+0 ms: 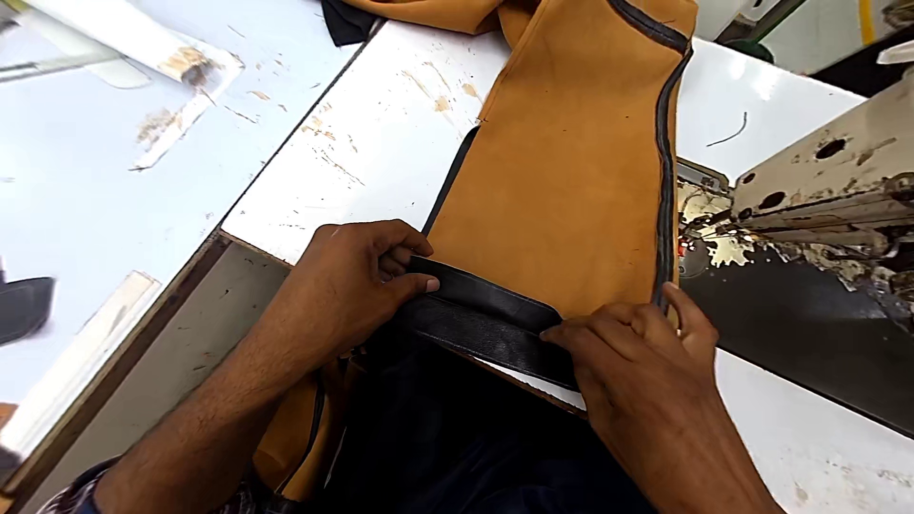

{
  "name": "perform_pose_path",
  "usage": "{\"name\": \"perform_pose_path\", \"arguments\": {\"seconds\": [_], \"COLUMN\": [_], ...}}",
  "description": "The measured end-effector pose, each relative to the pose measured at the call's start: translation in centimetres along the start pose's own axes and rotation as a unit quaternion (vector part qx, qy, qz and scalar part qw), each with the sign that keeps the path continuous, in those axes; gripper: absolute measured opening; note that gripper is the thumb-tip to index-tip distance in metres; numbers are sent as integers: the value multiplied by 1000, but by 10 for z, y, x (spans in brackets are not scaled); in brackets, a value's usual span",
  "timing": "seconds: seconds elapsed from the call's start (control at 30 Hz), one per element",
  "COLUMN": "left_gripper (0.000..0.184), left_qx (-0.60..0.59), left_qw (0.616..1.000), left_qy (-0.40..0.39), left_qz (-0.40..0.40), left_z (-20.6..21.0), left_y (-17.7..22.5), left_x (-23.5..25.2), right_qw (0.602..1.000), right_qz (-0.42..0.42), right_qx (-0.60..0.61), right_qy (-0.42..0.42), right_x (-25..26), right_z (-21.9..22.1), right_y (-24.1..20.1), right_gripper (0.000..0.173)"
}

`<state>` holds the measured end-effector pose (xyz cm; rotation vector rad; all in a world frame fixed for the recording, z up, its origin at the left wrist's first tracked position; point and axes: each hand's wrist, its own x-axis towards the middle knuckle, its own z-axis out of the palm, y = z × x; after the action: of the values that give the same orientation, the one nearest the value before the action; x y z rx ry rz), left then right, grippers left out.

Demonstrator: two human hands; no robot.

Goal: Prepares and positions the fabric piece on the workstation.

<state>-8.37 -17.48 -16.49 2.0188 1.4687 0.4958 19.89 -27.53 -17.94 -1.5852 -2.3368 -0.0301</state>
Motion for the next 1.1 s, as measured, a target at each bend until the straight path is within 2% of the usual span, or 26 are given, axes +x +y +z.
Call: {"name": "perform_pose_path", "arguments": {"seconds": [0.13, 0.33, 0.53, 0.7, 0.8, 0.93, 0.97, 1.07, 1.1], "left_gripper": [25, 26, 28, 28, 28, 29, 29, 29, 29], "left_qx": [-10, -17, -22, -17, -19, -19, -18, -16, -15], "left_qw": [1000, 1000, 1000, 1000, 1000, 1000, 1000, 1000, 1000], "left_qy": [-10, -3, 1, 3, 5, 5, 6, 10, 10], "left_qz": [-2, 3, 0, 5, 6, 15, 17, 19, 21], "left_z": [0, 1, 3, 4, 4, 5, 6, 6, 7], "left_y": [1, -3, -3, -4, -5, -5, -5, -5, -5], "left_x": [1, 0, 0, 0, -1, 0, -1, -2, -2], "right_qw": [999, 994, 985, 980, 979, 987, 990, 996, 997], "right_qz": [6, 7, 30, 43, 35, 50, 62, 68, 62], "right_qx": [-34, -108, -164, -188, -196, -152, -127, -64, -40], "right_qy": [5, -19, -38, -44, -44, -32, -17, 11, 17], "right_x": [-8, -17, -18, -14, -12, -12, -12, -9, -8], "right_z": [2, 5, 14, 18, 21, 33, 37, 46, 49], "right_y": [-1, -20, -46, -56, -60, -68, -68, -71, -72], "right_gripper": [31, 46, 40, 50, 47, 47, 51, 85, 91]}}
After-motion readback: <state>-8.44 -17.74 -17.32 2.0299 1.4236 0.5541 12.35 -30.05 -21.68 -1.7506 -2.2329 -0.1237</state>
